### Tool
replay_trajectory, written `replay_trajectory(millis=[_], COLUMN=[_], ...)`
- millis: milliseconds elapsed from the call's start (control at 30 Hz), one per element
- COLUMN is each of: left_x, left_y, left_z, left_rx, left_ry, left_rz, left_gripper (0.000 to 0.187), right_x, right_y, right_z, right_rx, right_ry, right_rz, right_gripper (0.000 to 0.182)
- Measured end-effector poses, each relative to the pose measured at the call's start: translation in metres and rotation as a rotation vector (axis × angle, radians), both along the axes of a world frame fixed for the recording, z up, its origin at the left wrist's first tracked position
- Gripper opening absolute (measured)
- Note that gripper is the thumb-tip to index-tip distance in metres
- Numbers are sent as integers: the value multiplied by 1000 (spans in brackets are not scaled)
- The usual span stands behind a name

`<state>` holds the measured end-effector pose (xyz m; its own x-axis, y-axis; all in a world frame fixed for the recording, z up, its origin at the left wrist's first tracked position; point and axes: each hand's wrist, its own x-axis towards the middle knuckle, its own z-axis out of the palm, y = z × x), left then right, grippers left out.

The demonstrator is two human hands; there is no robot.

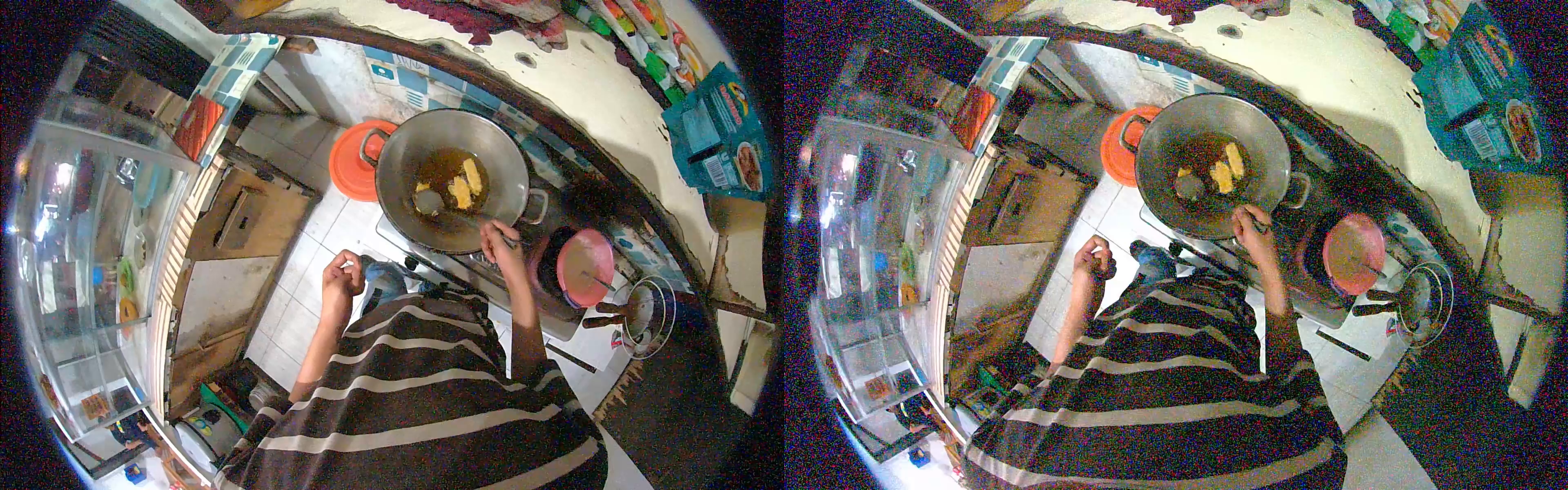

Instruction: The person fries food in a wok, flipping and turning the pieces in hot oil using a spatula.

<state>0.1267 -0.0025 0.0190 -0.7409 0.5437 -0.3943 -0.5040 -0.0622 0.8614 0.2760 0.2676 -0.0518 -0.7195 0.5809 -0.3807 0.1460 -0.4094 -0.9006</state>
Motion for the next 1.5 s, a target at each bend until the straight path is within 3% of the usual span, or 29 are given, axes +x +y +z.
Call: replay_trajectory(millis=[100,300,533,633,667,767,867,1167,1200,1300,1367,1400,1500], left_x=[3,9,15,19,21,23,19,13,11,10,7,6,-3], left_y=[3,4,6,4,2,-3,-3,-9,-12,-22,-26,-26,-29], left_z=[1,-7,1,1,-1,-1,3,2,-5,-16,-18,-17,-9], left_rx=[6,2,-76,-73,-79,-112,-98,-34,-57,-26,18,40,14], left_ry=[-11,-20,-3,-16,-16,-23,-12,25,131,130,54,14,11], left_rz=[-3,-55,-86,-94,-92,-99,-122,-128,-218,-233,-156,-119,-97], left_gripper=[27,26,24,24,24,23,23,24,61,60,19,26,24], right_x=[7,17,11,8,14,19,21,24,23,19,16,15,11], right_y=[3,-10,-10,-21,-17,-29,-37,-48,-46,-49,-54,-54,-54], right_z=[-1,3,-7,-8,-17,-4,-7,1,7,15,26,33,30], right_rx=[14,-47,91,69,140,248,531,736,746,828,856,848,947], right_ry=[-16,-55,0,11,-24,-127,-192,-161,-142,-187,-192,-191,-154], right_rz=[74,-87,55,-92,-8,-48,-90,-79,-55,-21,2,38,79], right_gripper=[18,18,21,21,18,14,13,22,22,25,20,18,14])
